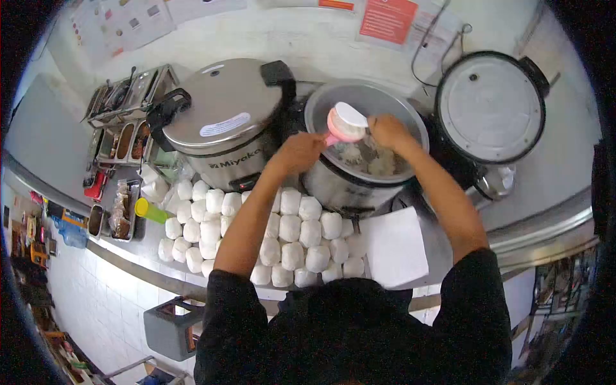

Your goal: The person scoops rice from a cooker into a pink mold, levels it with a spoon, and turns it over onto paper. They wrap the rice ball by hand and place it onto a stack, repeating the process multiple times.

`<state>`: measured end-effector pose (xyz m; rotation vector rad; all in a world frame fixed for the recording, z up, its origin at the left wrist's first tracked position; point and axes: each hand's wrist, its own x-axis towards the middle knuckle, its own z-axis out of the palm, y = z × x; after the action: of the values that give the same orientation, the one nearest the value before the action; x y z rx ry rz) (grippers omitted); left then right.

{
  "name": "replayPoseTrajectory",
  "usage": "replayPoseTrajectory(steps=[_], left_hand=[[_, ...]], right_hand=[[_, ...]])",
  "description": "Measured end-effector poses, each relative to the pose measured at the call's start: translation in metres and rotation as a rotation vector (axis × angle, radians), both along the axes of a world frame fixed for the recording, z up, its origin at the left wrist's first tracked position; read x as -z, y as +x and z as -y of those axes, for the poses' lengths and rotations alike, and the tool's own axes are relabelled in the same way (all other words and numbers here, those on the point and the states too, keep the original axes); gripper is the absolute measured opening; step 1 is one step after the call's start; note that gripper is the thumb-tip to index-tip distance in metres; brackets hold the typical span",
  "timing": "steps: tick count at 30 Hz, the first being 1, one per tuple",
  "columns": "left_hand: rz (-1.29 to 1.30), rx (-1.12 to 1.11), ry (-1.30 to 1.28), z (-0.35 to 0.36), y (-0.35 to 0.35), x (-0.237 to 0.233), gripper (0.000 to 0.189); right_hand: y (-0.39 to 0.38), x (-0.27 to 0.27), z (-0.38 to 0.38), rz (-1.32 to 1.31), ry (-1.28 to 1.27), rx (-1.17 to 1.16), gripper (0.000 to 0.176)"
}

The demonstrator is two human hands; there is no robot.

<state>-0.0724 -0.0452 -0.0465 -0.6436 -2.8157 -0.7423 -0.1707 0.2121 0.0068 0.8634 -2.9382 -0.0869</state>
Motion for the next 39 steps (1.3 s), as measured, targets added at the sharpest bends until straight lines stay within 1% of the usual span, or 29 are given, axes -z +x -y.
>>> replayPoseTrajectory(steps=[1,2,4,5,7,8,9,10,12,14,15,16,17,18,19,20,21,22,24,25,27,28,30,31,33,35,36,38,39], left_hand=[[0.014,0.020,0.012,-0.002,-0.002,0.004,0.038],[0.028,0.041,0.025,-0.006,0.001,-0.002,0.038],[0.234,-0.030,0.260,-0.012,0.014,-0.018,0.038],[0.174,-0.005,0.318,-0.014,0.021,-0.020,0.038],[0.329,-0.109,0.520,-0.017,0.035,-0.022,0.037],[0.406,-0.167,0.621,-0.020,0.043,-0.024,0.037],[0.378,-0.253,0.600,-0.026,0.051,-0.023,0.037],[0.332,-0.236,0.711,-0.033,0.065,-0.021,0.038],[0.239,-0.204,0.951,-0.055,0.095,-0.019,0.042],[0.296,-0.257,1.066,-0.090,0.145,-0.029,0.051],[0.302,-0.226,1.106,-0.110,0.170,-0.029,0.057],[0.310,-0.216,1.064,-0.134,0.190,-0.022,0.060],[0.317,-0.205,1.022,-0.158,0.210,-0.016,0.064],[0.410,-0.157,1.036,-0.182,0.225,-0.008,0.068],[0.504,-0.112,1.045,-0.206,0.240,0.000,0.071],[0.554,-0.072,1.014,-0.225,0.250,0.027,0.074],[0.604,-0.032,0.982,-0.245,0.259,0.054,0.076],[0.618,-0.077,0.847,-0.260,0.265,0.075,0.076],[0.459,-0.106,0.427,-0.280,0.276,0.128,0.071],[0.392,-0.115,0.215,-0.289,0.286,0.153,0.070],[0.297,0.008,0.064,-0.305,0.300,0.198,0.063],[0.239,0.072,-0.010,-0.313,0.300,0.207,0.060],[0.216,0.008,-0.100,-0.333,0.304,0.211,0.052],[0.173,-0.005,-0.124,-0.339,0.305,0.224,0.050],[0.115,-0.044,-0.120,-0.349,0.303,0.243,0.047],[0.087,-0.099,-0.064,-0.354,0.307,0.256,0.044],[0.060,-0.103,-0.125,-0.357,0.306,0.265,0.043],[0.033,-0.109,-0.242,-0.361,0.303,0.288,0.043],[0.042,-0.130,-0.217,-0.360,0.299,0.306,0.043]], right_hand=[[-0.001,-0.002,-0.006,0.036,0.095,-0.057,0.038],[-0.007,-0.003,-0.015,0.040,0.120,-0.029,0.037],[-0.013,-0.002,-0.033,0.052,0.171,0.020,0.036],[-0.002,-0.006,-0.040,0.062,0.099,0.126,0.035],[0.019,-0.018,-0.052,0.082,-0.040,0.331,0.035],[0.025,-0.020,-0.055,0.032,-0.013,0.318,0.034],[0.031,-0.018,-0.056,-0.011,0.015,0.306,0.032],[0.038,-0.012,-0.060,-0.051,0.048,0.297,0.031],[0.053,0.004,-0.061,-0.525,-0.301,-0.017,0.030],[0.136,-0.014,-0.051,-0.005,-0.918,-0.021,0.030],[0.164,0.009,-0.056,0.303,-1.160,-0.064,0.032],[0.192,0.035,-0.063,0.623,-1.393,-0.105,0.038],[0.224,0.052,-0.068,0.697,-1.448,-0.144,0.040],[0.251,0.067,-0.076,0.770,-1.506,-0.187,0.042],[0.267,0.092,-0.092,0.945,-1.793,-0.012,0.040],[0.282,0.116,-0.110,1.117,-2.073,0.192,0.038],[0.302,0.125,-0.131,1.097,-2.146,0.303,0.038],[0.313,0.134,-0.156,1.073,-2.216,0.411,0.039],[0.316,0.212,-0.218,0.653,-1.986,0.367,0.039],[0.319,0.224,-0.241,0.473,-1.698,0.358,0.041],[0.318,0.240,-0.277,0.126,-1.108,0.301,0.045],[0.314,0.257,-0.285,0.063,-0.841,0.204,0.049],[0.304,0.294,-0.301,-0.076,-0.309,0.041,0.058],[0.289,0.298,-0.297,0.020,-0.206,0.043,0.064],[0.280,0.233,-0.279,-0.071,-0.511,-0.008,0.065],[0.246,0.161,-0.256,-0.209,-0.660,-0.126,0.065],[0.227,0.126,-0.239,-0.372,-0.705,-0.152,0.065],[0.184,0.061,-0.204,-0.554,-0.757,-0.253,0.065],[0.173,0.026,-0.192,-0.807,-0.697,-0.260,0.063]])
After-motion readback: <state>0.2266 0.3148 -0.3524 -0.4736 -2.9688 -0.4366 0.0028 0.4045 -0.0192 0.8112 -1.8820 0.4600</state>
